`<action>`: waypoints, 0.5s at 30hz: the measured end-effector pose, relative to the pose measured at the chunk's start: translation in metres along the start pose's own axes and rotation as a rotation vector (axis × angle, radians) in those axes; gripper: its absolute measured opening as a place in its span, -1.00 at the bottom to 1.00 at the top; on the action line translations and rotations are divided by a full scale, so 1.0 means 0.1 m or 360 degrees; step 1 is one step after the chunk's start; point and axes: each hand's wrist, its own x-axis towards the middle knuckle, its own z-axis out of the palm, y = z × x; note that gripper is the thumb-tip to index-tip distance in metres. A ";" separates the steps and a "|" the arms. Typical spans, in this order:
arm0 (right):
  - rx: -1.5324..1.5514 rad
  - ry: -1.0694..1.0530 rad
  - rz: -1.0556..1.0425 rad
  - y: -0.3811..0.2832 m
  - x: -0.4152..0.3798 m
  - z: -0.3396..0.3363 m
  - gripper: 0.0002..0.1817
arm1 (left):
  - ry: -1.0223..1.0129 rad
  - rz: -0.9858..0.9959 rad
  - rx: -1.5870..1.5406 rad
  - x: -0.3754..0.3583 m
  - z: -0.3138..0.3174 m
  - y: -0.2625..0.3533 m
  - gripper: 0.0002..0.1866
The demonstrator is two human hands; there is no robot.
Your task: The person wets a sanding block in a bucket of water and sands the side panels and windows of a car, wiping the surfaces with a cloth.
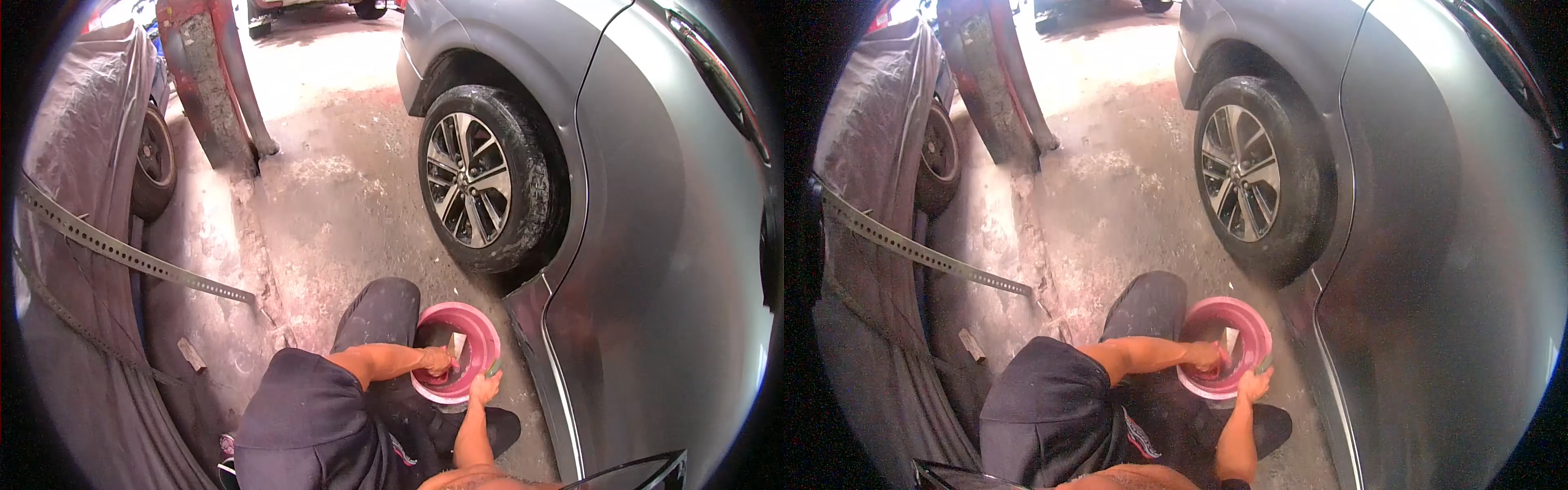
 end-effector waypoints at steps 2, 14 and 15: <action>0.0031 0.0027 0.0054 -0.02 0.00 0.01 -0.41 | 0.0143 -0.0577 0.1276 0.02 0.15 0.05 -0.55; 0.0032 0.0022 0.0053 -0.06 -0.02 -0.02 -0.47 | 0.0392 -0.0190 0.1410 0.05 0.15 0.15 -0.63; 0.0012 0.0024 0.0053 -0.07 -0.02 -0.03 -0.48 | 0.0528 0.0196 0.0747 0.10 0.16 -0.13 -0.61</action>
